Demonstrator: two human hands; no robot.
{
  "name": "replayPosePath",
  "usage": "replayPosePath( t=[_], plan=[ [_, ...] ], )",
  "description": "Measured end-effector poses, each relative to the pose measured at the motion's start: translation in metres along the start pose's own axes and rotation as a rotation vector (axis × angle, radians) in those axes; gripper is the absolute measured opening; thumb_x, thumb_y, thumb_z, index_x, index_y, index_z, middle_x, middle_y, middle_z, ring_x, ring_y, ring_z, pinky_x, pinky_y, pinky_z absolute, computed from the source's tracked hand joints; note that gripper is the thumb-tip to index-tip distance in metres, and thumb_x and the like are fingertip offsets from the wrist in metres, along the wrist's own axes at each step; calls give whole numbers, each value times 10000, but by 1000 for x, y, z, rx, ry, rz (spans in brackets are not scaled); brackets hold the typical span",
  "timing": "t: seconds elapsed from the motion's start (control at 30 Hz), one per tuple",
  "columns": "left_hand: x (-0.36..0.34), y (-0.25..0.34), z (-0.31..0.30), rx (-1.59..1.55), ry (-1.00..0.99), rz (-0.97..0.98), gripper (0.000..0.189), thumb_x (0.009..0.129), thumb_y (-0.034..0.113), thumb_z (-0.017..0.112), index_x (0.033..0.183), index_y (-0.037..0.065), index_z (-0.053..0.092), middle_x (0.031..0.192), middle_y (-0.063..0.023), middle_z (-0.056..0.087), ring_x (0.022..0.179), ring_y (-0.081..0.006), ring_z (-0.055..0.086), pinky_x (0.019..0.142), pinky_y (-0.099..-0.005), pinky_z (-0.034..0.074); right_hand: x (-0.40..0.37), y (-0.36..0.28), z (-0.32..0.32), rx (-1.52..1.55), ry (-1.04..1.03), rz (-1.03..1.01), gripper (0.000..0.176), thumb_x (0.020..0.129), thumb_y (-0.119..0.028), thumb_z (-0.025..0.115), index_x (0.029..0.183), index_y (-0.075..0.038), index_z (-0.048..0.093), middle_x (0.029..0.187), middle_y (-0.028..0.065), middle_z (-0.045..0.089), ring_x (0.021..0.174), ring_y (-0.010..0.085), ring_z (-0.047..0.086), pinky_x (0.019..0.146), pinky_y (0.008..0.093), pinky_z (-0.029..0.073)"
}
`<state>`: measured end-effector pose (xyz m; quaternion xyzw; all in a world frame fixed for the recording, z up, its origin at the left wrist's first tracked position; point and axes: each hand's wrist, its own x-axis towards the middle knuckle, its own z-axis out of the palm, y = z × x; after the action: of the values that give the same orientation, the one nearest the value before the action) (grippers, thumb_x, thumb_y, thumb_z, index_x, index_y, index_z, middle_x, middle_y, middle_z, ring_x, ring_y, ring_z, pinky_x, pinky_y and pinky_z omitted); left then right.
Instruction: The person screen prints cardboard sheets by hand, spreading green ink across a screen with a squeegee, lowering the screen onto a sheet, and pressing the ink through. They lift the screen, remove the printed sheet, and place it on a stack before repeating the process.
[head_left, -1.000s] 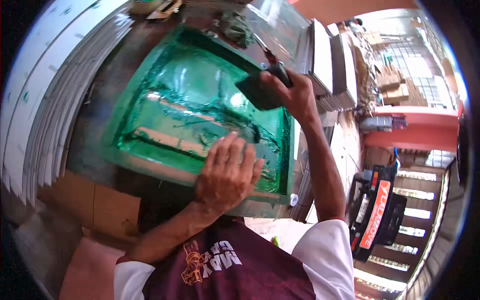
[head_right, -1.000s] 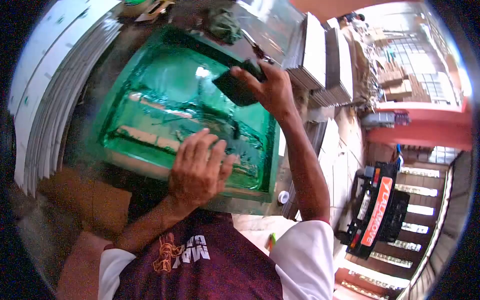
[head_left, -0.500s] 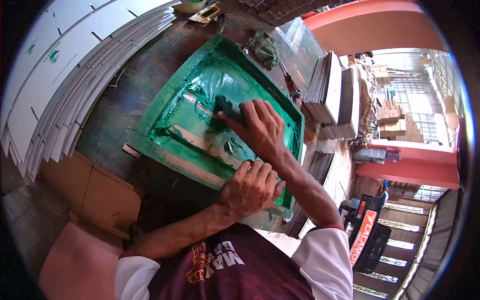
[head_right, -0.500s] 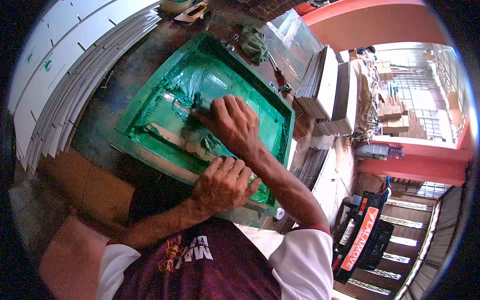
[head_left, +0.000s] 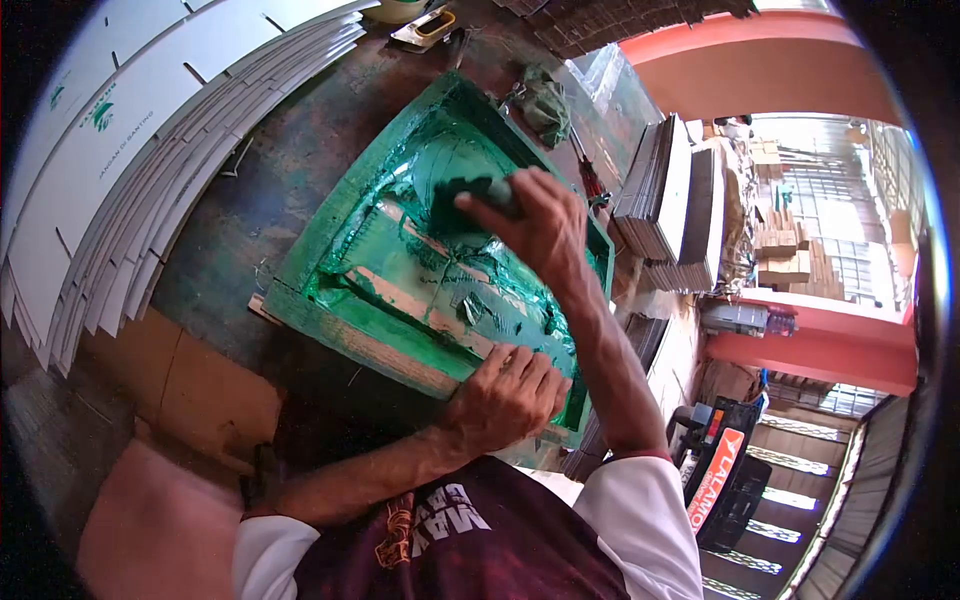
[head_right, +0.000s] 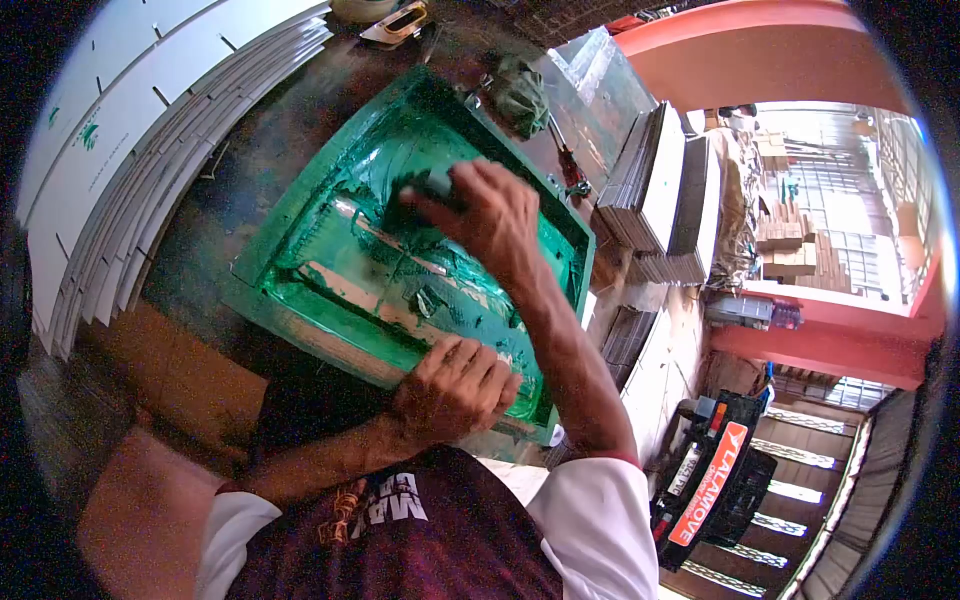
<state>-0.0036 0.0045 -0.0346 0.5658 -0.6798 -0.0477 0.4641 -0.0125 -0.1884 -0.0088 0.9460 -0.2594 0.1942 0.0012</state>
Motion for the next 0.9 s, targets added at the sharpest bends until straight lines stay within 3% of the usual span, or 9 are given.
replayPosePath(
  t=[0.2, 0.23, 0.3, 0.37, 0.4, 0.57, 0.7, 0.83, 0.9],
  plan=[
    [-4, 1, -6, -22, 3, 61, 226, 905, 267, 672, 765, 100, 611, 738, -46, 568, 782, -226, 600, 775, -389, 495, -15, -8, -22, 138, -59, -19, 456, 790, -429, 853, 716, -71, 580, 676, 83, 541, 582, 286, 572, 523, 401, 468],
    [-3, -2, -9, -88, 53, 159, 223, 903, 263, 680, 766, 102, 609, 751, -41, 579, 807, -222, 619, 800, -390, 506, -8, 3, -33, 137, -185, 28, 395, 822, -404, 842, 790, -54, 660, 695, 69, 604, 594, 216, 605, 542, 356, 493],
    [-10, -5, -17, -146, 101, 274, 221, 902, 260, 687, 767, 104, 608, 765, -36, 590, 833, -218, 637, 825, -391, 517, -10, 15, -42, 551, -183, 462, 349, 858, -378, 826, 921, -48, 729, 751, 55, 683, 670, 105, 629, 581, 308, 517],
    [-18, -11, -23, -371, 208, 394, 210, 893, 250, 706, 774, 111, 604, 812, -29, 617, 902, -213, 669, 891, -389, 529, -19, 14, -67, 424, 41, 554, 296, 894, -304, 811, 1008, -37, 749, 812, 44, 724, 767, 52, 626, 636, 268, 523],
    [-25, -14, -28, -346, 240, 374, 207, 883, 246, 719, 774, 118, 598, 863, -23, 641, 944, -207, 683, 913, -378, 533, -24, 3, -81, 534, 170, 675, 242, 901, -239, 808, 1001, -28, 746, 820, 41, 718, 762, 74, 626, 668, 261, 518],
    [-10, -16, -28, -283, 183, 585, 169, 874, 241, 707, 794, 122, 618, 879, -6, 648, 995, -201, 695, 908, -352, 552, -94, -20, -147, 166, 461, 630, 312, 858, -226, 848, 1019, 10, 722, 892, 71, 717, 781, 127, 637, 737, 287, 526],
    [64, 16, -38, -357, 416, 659, 183, 788, 259, 768, 755, 149, 625, 827, 2, 617, 925, -189, 680, 832, -347, 568, -122, -28, -177, 14, 789, 582, 305, 848, -252, 856, 1014, -23, 742, 937, 93, 738, 818, 148, 662, 760, 300, 542],
    [167, 36, -30, -501, 626, 798, 188, 699, 251, 809, 772, 163, 659, 823, -2, 611, 816, -189, 654, 739, -343, 527, -79, 30, -230, -176, 675, 677, 321, 872, -244, 819, 1116, -49, 747, 1167, 115, 747, 976, 202, 716, 876, 356, 563],
    [210, 41, -32, -571, 714, 912, 237, 728, 272, 813, 864, 131, 680, 875, -61, 640, 826, -233, 665, 759, -376, 541, -47, 62, -252, -186, 633, 581, 340, 870, -293, 810, 1099, -49, 757, 1102, 123, 751, 931, 204, 723, 844, 355, 570]
  ],
)
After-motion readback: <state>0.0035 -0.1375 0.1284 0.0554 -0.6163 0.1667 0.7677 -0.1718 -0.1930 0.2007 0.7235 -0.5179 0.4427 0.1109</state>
